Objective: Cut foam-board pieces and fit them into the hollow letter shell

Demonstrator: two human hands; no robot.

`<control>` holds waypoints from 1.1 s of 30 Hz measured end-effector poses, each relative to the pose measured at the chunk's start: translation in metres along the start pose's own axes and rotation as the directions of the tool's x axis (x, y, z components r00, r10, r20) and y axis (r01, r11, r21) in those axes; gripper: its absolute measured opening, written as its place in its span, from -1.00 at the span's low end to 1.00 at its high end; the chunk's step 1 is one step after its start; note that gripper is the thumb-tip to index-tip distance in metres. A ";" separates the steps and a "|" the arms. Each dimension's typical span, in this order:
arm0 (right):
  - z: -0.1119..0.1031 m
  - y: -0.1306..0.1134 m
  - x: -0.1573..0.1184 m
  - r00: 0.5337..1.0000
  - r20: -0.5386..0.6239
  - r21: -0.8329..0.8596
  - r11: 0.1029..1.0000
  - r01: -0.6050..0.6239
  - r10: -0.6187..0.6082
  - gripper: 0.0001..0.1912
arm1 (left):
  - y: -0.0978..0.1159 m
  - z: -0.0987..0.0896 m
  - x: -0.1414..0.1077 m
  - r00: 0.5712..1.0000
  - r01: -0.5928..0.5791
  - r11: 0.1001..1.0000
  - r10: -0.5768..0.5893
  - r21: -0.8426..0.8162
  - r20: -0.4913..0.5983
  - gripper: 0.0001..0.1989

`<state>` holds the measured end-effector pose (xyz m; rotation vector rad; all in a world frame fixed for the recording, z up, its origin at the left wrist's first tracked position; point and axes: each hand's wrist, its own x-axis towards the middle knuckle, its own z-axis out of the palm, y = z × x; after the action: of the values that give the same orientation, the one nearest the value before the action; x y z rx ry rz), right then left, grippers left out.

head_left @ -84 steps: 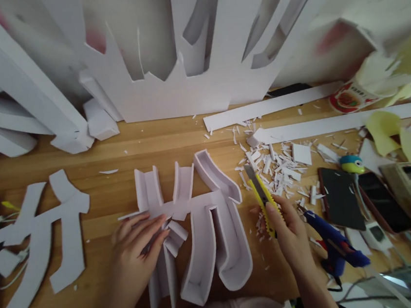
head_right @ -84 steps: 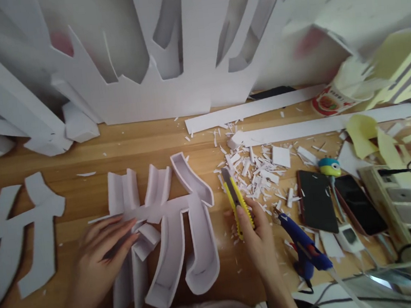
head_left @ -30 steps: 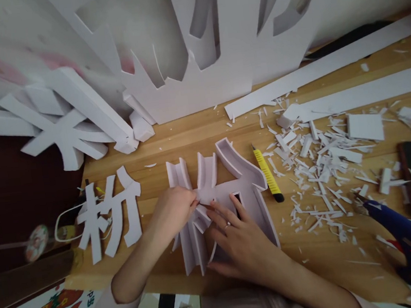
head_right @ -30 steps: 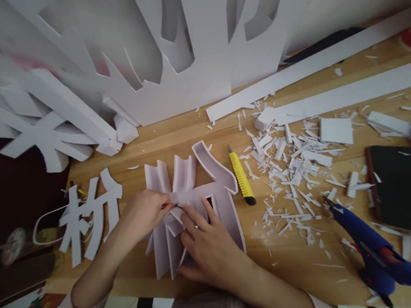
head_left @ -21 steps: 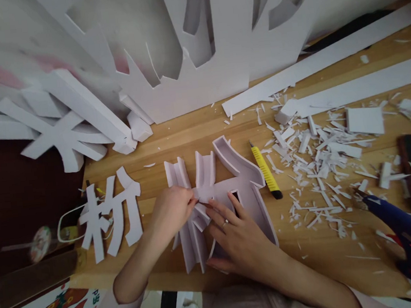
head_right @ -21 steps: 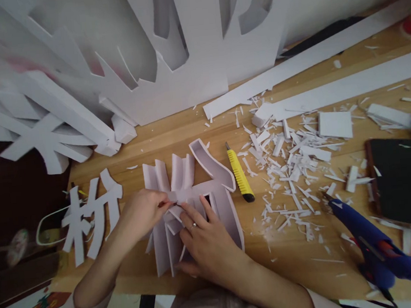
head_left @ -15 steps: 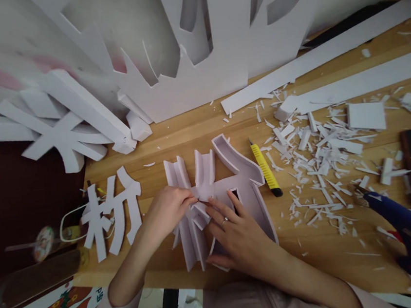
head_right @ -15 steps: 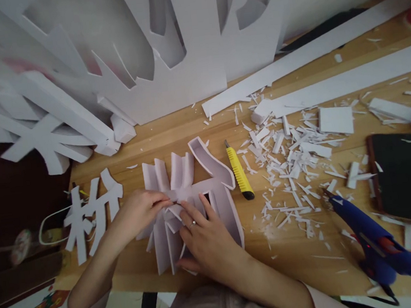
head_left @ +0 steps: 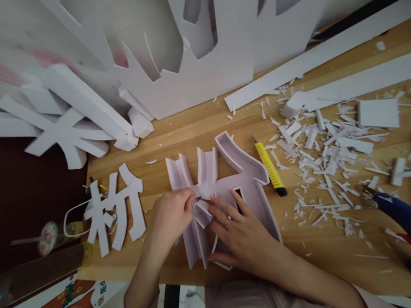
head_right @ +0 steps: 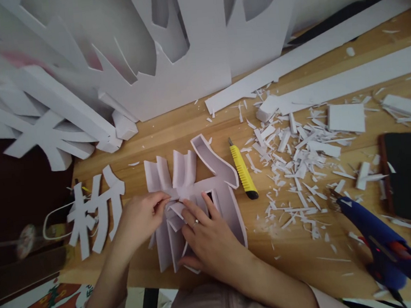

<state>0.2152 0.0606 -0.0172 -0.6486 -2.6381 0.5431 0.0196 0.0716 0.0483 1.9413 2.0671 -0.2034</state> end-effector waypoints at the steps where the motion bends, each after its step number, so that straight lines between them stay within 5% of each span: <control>1: 0.000 0.000 0.000 1.000 -0.004 -0.002 1.000 -0.002 0.002 -0.40 | 0.001 0.000 -0.001 1.000 0.009 1.000 -0.009 0.005 -0.009 -0.81; 16: 0.000 0.000 0.002 1.000 -0.001 0.002 1.000 -0.004 0.004 -0.42 | 0.003 0.026 -0.020 0.962 0.116 0.986 -0.141 -0.118 -0.233 -0.89; 33: -0.004 0.001 0.005 0.999 0.032 0.027 0.999 -0.026 0.025 -0.46 | 0.007 0.030 -0.019 0.934 0.149 0.968 -0.205 -0.202 -0.292 -0.89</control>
<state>0.2135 0.0647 -0.0127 -0.6709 -2.6500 0.6010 0.0308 0.0447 0.0262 1.7710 2.3690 0.2599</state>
